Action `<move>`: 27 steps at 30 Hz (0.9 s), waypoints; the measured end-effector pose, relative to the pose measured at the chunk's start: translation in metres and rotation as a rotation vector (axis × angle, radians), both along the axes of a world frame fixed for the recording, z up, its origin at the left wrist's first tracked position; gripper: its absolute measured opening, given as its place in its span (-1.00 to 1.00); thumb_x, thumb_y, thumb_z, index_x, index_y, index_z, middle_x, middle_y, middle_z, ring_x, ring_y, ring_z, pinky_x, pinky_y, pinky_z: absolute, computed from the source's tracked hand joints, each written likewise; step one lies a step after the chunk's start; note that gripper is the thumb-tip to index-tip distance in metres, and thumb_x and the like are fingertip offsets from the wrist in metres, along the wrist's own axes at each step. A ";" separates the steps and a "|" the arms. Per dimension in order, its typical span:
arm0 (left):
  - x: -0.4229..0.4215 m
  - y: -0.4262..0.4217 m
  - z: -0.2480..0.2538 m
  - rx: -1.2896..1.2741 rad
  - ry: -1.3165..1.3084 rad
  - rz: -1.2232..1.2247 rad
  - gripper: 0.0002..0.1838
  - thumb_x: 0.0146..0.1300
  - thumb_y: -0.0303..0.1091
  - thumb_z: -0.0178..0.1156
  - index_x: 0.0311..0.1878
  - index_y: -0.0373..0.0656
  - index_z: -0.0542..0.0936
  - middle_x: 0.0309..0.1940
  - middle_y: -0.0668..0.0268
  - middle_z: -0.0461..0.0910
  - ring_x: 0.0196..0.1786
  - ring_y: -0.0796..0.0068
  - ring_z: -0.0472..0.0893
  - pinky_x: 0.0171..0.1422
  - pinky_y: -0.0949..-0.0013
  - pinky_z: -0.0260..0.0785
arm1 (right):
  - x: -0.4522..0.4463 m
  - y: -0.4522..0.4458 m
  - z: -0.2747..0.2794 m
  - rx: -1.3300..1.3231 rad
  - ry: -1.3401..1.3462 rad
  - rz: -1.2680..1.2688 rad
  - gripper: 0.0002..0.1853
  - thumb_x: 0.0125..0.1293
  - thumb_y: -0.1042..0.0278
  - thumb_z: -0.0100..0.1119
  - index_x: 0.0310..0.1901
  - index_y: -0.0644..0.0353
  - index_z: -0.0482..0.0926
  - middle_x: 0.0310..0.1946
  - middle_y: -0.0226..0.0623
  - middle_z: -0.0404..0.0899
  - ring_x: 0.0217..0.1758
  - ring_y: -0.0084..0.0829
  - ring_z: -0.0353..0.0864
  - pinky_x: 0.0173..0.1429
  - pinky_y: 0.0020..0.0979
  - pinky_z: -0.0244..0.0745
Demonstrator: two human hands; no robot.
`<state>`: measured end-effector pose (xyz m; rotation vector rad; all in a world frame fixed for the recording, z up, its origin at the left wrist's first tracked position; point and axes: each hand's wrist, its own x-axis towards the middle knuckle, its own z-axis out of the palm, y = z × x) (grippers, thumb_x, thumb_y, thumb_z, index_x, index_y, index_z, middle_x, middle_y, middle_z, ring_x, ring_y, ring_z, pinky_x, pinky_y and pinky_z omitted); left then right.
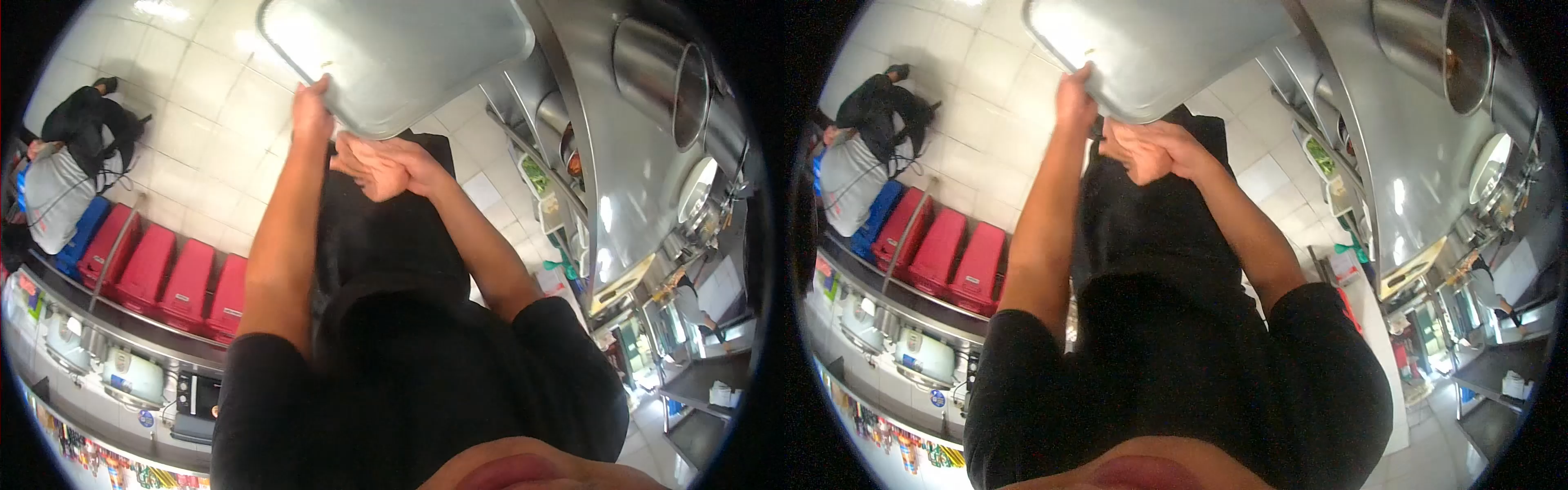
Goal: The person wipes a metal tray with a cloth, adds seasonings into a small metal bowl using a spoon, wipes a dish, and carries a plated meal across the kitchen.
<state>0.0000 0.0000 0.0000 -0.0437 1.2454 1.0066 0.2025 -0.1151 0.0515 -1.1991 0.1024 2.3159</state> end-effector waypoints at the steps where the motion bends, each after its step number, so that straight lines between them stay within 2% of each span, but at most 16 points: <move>1: 0.007 -0.006 0.000 -0.011 -0.016 0.015 -0.54 0.30 -0.48 0.10 0.24 -0.38 0.31 0.12 0.06 0.49 0.16 0.17 0.49 0.34 0.13 0.27 | 0.019 -0.006 0.022 0.070 -0.068 -0.012 -0.48 0.29 0.41 0.08 0.28 0.35 0.32 0.23 -0.14 0.42 0.25 -0.33 0.46 0.33 -0.26 0.40; 2: 0.004 -0.006 0.024 -0.030 0.016 0.056 -0.58 0.32 -0.47 0.07 0.22 -0.36 0.34 0.08 0.07 0.52 0.11 0.19 0.53 0.25 0.16 0.35 | 0.040 -0.012 0.039 0.145 -0.131 -0.021 -0.48 0.27 0.45 0.06 0.28 0.35 0.32 0.23 -0.14 0.42 0.25 -0.34 0.46 0.33 -0.26 0.39; 3: -0.028 -0.026 0.008 -0.069 0.053 0.073 -0.59 0.34 -0.45 0.07 0.22 -0.36 0.35 0.04 0.08 0.54 0.08 0.20 0.55 0.19 0.17 0.40 | 0.050 -0.041 0.021 0.154 -0.209 -0.160 -0.47 0.24 0.44 0.10 0.26 0.35 0.34 0.23 -0.11 0.43 0.29 -0.28 0.43 0.39 -0.24 0.32; 4: -0.044 -0.033 0.004 -0.076 0.084 0.051 -0.60 0.35 -0.41 0.08 0.21 -0.35 0.37 0.03 0.10 0.54 0.05 0.23 0.56 0.18 0.19 0.41 | 0.072 -0.037 0.037 0.208 -0.283 -0.281 -0.42 0.17 0.43 0.10 0.26 0.37 0.33 0.23 -0.08 0.42 0.34 -0.27 0.38 0.42 -0.22 0.27; 6: -0.088 -0.057 -0.011 -0.097 0.098 0.081 -0.66 0.36 -0.32 0.12 0.10 -0.34 0.49 -0.11 0.18 0.61 -0.08 0.36 0.61 0.05 0.27 0.46 | 0.142 -0.042 0.028 0.318 -0.492 -0.352 -0.39 0.15 0.40 0.05 0.28 0.41 0.30 0.25 -0.05 0.38 0.35 -0.21 0.35 0.48 -0.21 0.16; 7: -0.109 -0.072 -0.023 -0.152 0.112 0.090 -0.68 0.37 -0.31 0.12 0.06 -0.34 0.52 -0.17 0.23 0.62 -0.14 0.40 0.62 -0.02 0.30 0.47 | 0.159 -0.027 0.032 0.223 -0.676 -0.573 -0.41 0.17 0.43 0.01 0.28 0.41 0.30 0.25 -0.07 0.39 0.34 -0.21 0.35 0.47 -0.20 0.18; 8: -0.118 -0.075 -0.014 -0.087 0.117 0.133 -0.67 0.37 -0.29 0.11 0.06 -0.35 0.51 -0.16 0.23 0.62 -0.14 0.42 0.62 -0.02 0.29 0.48 | 0.166 -0.004 0.036 0.223 -0.756 -0.638 -0.45 0.28 0.37 0.01 0.29 0.39 0.30 0.24 -0.07 0.39 0.35 -0.23 0.34 0.43 -0.20 0.21; 10: -0.147 -0.090 -0.014 -0.135 0.102 0.168 -0.62 0.39 -0.28 0.09 0.13 -0.38 0.47 -0.05 0.15 0.59 -0.01 0.30 0.60 0.13 0.21 0.45 | 0.182 0.040 0.018 0.355 -0.832 -0.611 -0.52 0.37 0.28 0.01 0.27 0.27 0.34 0.22 -0.18 0.41 0.30 -0.28 0.38 0.40 -0.22 0.23; 12: -0.172 -0.105 -0.019 -0.176 0.225 0.212 -0.55 0.40 -0.27 0.08 0.20 -0.42 0.41 0.08 0.08 0.53 0.11 0.21 0.54 0.24 0.15 0.38 | 0.197 0.080 -0.025 0.498 -1.284 -0.351 -0.50 0.41 0.17 -0.01 0.27 0.30 0.35 0.25 -0.10 0.39 0.31 -0.15 0.37 0.39 -0.15 0.21; 17: -0.210 -0.140 -0.029 -0.195 0.336 0.280 -0.55 0.43 -0.27 0.04 0.23 -0.42 0.38 0.14 0.10 0.48 0.18 0.21 0.48 0.30 0.18 0.30 | 0.226 0.190 -0.135 -0.064 -2.384 0.988 -0.47 0.36 0.09 0.01 0.24 0.28 0.41 0.25 0.08 0.37 0.29 0.06 0.36 0.38 0.00 0.19; 19: -0.214 -0.147 -0.031 -0.230 0.332 0.297 -0.49 0.42 -0.22 0.03 0.28 -0.42 0.32 0.19 0.07 0.44 0.21 0.16 0.45 0.33 0.15 0.27 | 0.215 0.220 -0.147 -0.196 -2.683 1.391 -0.58 0.36 0.14 -0.03 0.13 0.23 0.46 0.14 -0.03 0.41 0.20 -0.05 0.39 0.29 -0.11 0.25; 21: -0.214 -0.155 -0.042 -0.200 0.257 0.313 -0.45 0.43 -0.18 0.02 0.30 -0.41 0.29 0.22 0.06 0.41 0.24 0.14 0.43 0.35 0.12 0.24 | 0.143 0.256 -0.153 -0.105 -2.965 1.631 -0.76 0.37 0.28 -0.11 -0.09 0.12 0.54 -0.09 -0.31 0.50 0.05 -0.36 0.46 0.10 -0.41 0.39; 23: -0.213 -0.157 -0.048 -0.220 0.273 0.307 -0.44 0.43 -0.16 0.01 0.31 -0.40 0.28 0.23 0.06 0.39 0.25 0.14 0.41 0.36 0.11 0.23 | 0.057 0.314 -0.094 0.276 -2.465 1.089 -0.62 0.35 0.15 -0.09 0.04 0.25 0.47 0.12 -0.09 0.42 0.28 -0.18 0.30 0.30 -0.21 0.21; 24: -0.211 -0.159 -0.050 -0.235 0.290 0.306 -0.44 0.43 -0.15 0.01 0.31 -0.40 0.28 0.23 0.06 0.38 0.25 0.14 0.41 0.36 0.11 0.23 | 0.013 0.343 -0.063 0.340 -2.218 0.821 -0.53 0.34 0.09 -0.07 0.10 0.32 0.44 0.22 0.03 0.38 0.39 -0.10 0.21 0.40 -0.11 0.12; 26: -0.204 -0.157 -0.052 -0.256 0.289 0.321 -0.43 0.43 -0.14 0.01 0.31 -0.40 0.28 0.23 0.07 0.38 0.25 0.14 0.41 0.36 0.11 0.23 | 0.040 0.356 -0.115 1.379 -2.492 0.664 -0.56 0.35 0.10 -0.08 0.05 0.32 0.47 0.12 0.05 0.46 0.28 0.05 0.32 0.28 -0.05 0.26; 27: -0.203 -0.155 -0.052 -0.270 0.286 0.316 -0.43 0.43 -0.13 0.01 0.31 -0.40 0.28 0.24 0.07 0.38 0.25 0.14 0.41 0.36 0.12 0.23 | 0.047 0.354 -0.126 1.573 -2.423 0.680 -0.56 0.35 0.11 -0.08 0.05 0.31 0.48 0.10 0.04 0.47 0.25 0.03 0.34 0.25 -0.07 0.28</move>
